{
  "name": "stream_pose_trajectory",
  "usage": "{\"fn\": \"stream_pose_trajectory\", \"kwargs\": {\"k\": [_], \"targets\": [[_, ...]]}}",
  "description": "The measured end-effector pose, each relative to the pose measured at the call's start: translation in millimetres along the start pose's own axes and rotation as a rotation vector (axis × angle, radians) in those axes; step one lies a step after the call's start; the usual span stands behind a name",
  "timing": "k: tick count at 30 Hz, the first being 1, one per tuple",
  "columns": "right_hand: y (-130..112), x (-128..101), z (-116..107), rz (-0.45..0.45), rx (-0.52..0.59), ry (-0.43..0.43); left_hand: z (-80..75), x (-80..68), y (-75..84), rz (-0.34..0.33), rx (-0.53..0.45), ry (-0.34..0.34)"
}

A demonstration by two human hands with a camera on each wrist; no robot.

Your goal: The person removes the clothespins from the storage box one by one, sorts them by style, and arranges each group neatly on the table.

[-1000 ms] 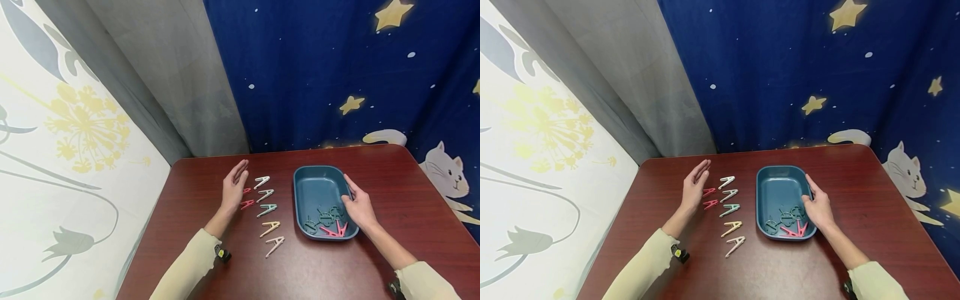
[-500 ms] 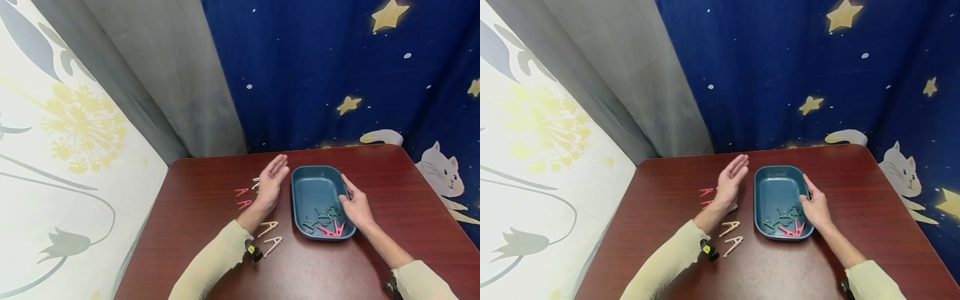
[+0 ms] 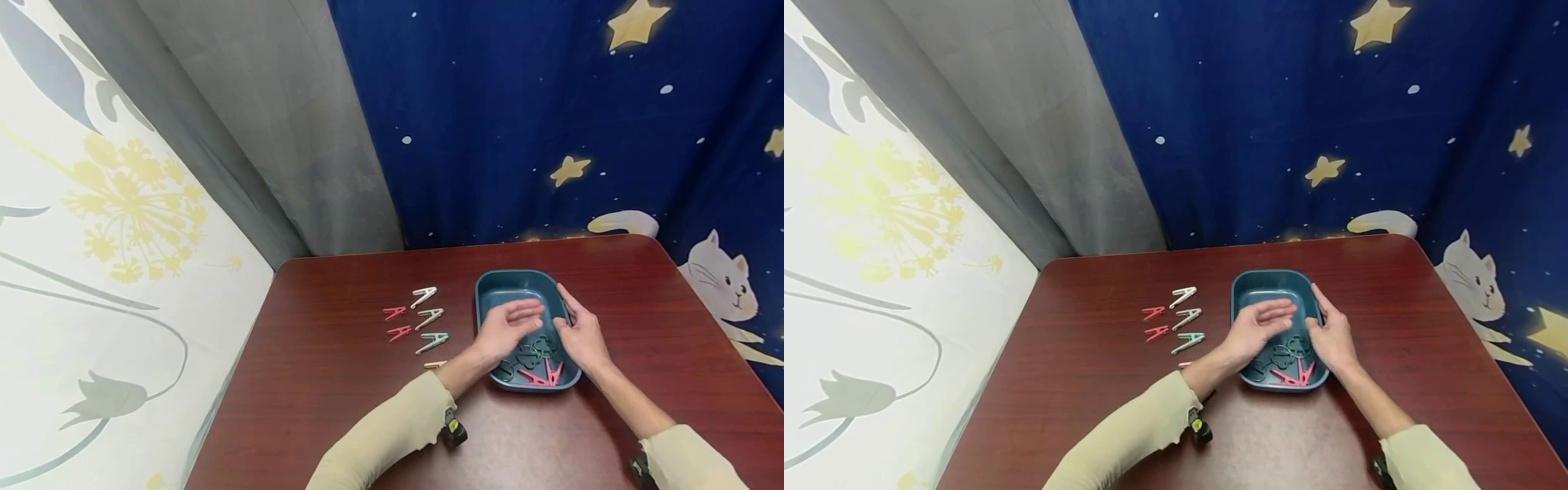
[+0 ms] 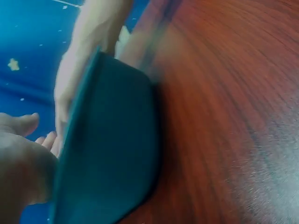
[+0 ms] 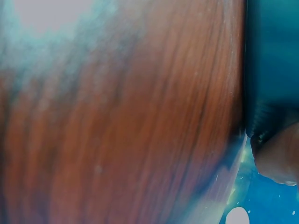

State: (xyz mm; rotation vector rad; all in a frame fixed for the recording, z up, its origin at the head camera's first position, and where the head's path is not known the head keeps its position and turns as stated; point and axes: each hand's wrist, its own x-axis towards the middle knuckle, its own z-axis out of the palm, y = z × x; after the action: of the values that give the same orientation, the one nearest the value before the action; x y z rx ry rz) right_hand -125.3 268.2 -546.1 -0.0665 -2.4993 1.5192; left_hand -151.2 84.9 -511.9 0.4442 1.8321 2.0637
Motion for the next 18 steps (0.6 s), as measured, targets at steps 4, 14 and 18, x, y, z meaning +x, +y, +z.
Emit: {"fn": "stream_pose_trajectory", "kwargs": {"k": [4,14,18], "targets": [[-0.2,1.4,0.3,-0.007,-0.012,0.008,7.6,-1.5,-6.8,-0.071,0.115,-0.078],[-1.6,1.8,-0.4,0.016,-0.01,0.011,11.0,-4.3,-9.3,-0.19,0.398,-0.201],[-0.4,0.9,0.1,0.01,0.003,0.008,12.4,-4.3,-10.0,-0.205,0.416,-0.213]]}}
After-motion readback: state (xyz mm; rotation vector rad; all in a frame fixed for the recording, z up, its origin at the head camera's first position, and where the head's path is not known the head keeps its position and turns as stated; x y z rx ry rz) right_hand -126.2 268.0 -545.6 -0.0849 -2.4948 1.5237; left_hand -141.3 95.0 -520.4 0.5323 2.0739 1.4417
